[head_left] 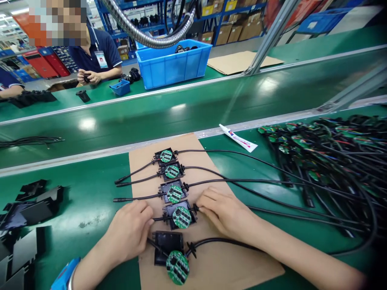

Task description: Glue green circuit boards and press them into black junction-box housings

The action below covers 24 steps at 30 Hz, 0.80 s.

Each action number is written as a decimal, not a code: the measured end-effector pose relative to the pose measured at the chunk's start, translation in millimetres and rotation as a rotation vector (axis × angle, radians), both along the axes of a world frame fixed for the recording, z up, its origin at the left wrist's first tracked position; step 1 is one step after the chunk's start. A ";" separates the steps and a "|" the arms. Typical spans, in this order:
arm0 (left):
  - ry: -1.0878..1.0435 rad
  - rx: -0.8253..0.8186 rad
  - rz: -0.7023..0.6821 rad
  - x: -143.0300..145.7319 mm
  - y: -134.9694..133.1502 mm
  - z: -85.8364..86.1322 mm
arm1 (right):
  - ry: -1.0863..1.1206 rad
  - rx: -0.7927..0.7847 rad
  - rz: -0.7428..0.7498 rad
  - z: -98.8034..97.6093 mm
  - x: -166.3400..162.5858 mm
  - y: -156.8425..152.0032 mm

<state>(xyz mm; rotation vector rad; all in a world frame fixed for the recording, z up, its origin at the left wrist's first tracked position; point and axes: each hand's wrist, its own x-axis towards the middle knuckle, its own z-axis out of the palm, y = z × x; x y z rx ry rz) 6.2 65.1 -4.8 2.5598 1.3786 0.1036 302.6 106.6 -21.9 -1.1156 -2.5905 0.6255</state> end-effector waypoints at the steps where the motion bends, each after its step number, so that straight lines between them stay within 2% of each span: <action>1: -0.014 0.026 0.022 -0.4 -1.3 1.5 | -0.003 0.080 -0.001 0.1 0.3 -3.5; 3: -0.080 0.010 0.009 -2.6 -5.0 6.1 | 0.018 0.179 -0.005 4.1 1.8 -13.6; 4: -0.118 -0.042 -0.030 -4.3 -7.4 8.6 | 0.034 0.178 0.005 6.6 2.7 -20.0; 7: -0.183 -0.189 -0.180 -10.5 -15.3 13.8 | 0.053 0.064 0.095 8.8 4.1 -40.7; 9: -0.214 -0.154 -0.222 -15.1 -20.5 15.1 | 0.063 0.041 0.125 6.5 3.7 -51.6; 13: -0.308 -0.070 -0.210 -20.7 -28.9 14.7 | 0.143 0.047 0.084 7.0 1.7 -61.8; 17: -0.172 -0.006 -0.164 -16.1 -30.4 5.8 | 0.283 0.061 0.077 13.6 -0.5 -64.7; 19: -0.168 0.038 -0.145 -12.9 -29.8 3.1 | 0.358 0.098 0.048 15.2 0.4 -65.9; 24: -0.353 0.121 -0.125 -18.9 -38.0 19.6 | 0.384 0.189 -0.014 14.5 3.8 -73.2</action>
